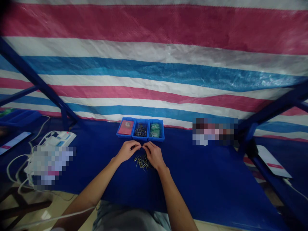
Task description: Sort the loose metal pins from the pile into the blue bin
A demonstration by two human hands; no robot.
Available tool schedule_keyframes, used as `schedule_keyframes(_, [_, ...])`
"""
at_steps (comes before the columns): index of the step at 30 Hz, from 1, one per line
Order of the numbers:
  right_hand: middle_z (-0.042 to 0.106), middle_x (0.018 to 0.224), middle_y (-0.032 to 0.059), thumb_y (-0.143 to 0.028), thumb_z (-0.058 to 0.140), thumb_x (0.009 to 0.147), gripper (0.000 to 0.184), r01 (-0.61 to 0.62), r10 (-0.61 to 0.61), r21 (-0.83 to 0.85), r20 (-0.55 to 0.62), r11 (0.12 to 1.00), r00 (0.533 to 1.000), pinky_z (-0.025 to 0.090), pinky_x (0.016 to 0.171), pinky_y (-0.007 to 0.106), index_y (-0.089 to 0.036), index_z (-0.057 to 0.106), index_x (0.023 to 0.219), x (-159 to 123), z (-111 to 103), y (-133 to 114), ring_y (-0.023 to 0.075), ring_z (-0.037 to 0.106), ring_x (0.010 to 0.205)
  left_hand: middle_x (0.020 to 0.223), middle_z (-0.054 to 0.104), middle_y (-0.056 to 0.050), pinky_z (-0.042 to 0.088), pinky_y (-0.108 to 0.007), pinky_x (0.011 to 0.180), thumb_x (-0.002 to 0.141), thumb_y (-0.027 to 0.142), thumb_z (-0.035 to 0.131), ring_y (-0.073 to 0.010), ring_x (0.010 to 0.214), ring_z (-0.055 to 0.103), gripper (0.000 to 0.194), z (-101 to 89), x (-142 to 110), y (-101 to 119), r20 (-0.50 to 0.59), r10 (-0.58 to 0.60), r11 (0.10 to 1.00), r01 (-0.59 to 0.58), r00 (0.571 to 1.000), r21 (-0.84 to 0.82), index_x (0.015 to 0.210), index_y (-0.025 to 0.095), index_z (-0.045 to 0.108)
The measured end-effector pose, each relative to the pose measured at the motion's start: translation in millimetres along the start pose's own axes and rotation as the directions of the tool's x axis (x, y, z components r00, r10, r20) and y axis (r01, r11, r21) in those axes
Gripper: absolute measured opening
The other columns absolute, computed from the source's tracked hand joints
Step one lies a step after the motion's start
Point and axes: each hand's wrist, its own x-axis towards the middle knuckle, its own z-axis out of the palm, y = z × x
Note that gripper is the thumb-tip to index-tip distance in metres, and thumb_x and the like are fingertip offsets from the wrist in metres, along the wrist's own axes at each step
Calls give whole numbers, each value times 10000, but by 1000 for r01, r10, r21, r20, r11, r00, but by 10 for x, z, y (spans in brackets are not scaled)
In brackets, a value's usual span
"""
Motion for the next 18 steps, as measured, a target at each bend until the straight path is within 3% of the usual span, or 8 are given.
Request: schedule_keyframes(18, [610, 803, 23, -312, 387, 1052, 282, -24, 26, -59, 38, 998, 999, 422, 673, 265, -214, 569, 861, 5, -2, -7, 165, 587, 725, 865, 727, -33, 472, -232, 681, 969, 304, 567, -138, 719, 630, 206, -8, 10, 11, -2, 10, 1000, -10, 1000, -24, 927, 180, 727])
